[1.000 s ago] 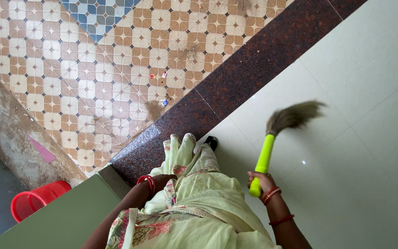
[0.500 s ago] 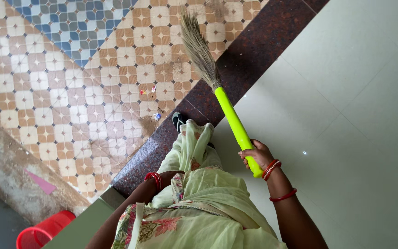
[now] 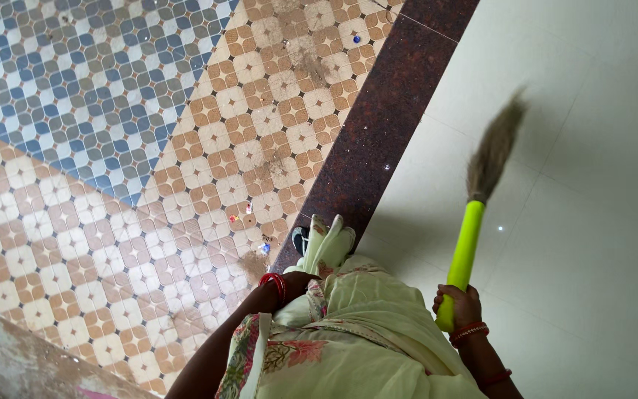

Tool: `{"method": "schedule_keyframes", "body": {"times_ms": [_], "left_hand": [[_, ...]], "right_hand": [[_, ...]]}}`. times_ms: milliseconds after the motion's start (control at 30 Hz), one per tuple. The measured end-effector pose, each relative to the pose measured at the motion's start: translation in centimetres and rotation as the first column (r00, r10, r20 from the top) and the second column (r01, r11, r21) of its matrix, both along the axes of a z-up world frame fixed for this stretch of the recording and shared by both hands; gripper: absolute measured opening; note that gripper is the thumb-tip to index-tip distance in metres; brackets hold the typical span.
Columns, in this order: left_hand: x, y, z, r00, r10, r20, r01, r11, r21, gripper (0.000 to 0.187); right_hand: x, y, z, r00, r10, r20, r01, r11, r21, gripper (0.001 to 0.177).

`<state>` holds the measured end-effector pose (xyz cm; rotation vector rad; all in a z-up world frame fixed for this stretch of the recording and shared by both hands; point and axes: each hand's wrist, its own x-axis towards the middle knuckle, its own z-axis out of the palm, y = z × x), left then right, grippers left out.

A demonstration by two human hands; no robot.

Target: The person sweeps the floor using a broom with a green handle, gathering debris into a pile.

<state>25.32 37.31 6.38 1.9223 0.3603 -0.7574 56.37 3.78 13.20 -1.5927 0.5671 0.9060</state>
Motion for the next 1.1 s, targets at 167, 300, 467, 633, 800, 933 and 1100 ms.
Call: {"method": "schedule_keyframes", "body": {"times_ms": [167,300,467,633,800,933,1100], "left_hand": [[0.1,1.7,-5.0,0.91,0.087,0.406,-0.097,0.995,0.005,0.06],[0.7,3.4,-5.1,0.935,0.248,0.253,-0.225,0.967,-0.118,0.077],[0.7,5.0,-4.4,0.984,0.102,0.143,-0.093,0.993,-0.071,0.069],[2.5,7.3,-3.4,0.987,0.116,0.11,-0.114,0.993,-0.027,0.059],[8.1,10.3,-3.2,0.977,0.201,0.064,-0.199,0.979,-0.047,0.052],[12.4,12.2,-3.0,0.988,0.154,-0.028,-0.155,0.986,-0.059,0.05],[19.1,13.4,-2.7,0.99,0.102,-0.098,-0.11,0.991,-0.078,0.048]], "right_hand": [[1.8,-1.1,-3.5,0.955,-0.216,-0.204,0.226,0.973,0.032,0.023],[4.7,0.8,-4.4,0.881,-0.288,-0.374,0.35,0.931,0.107,0.026],[1.0,8.4,-6.7,0.875,0.342,-0.342,-0.362,0.932,0.006,0.046],[4.1,17.0,-5.1,0.696,0.673,-0.249,-0.718,0.655,-0.237,0.062],[13.9,24.4,0.8,0.767,0.577,-0.282,-0.597,0.802,0.018,0.068],[19.6,23.1,5.2,0.774,0.608,-0.179,-0.625,0.778,-0.06,0.081],[23.3,16.8,6.5,0.877,0.466,-0.118,-0.48,0.863,-0.16,0.088]]}}
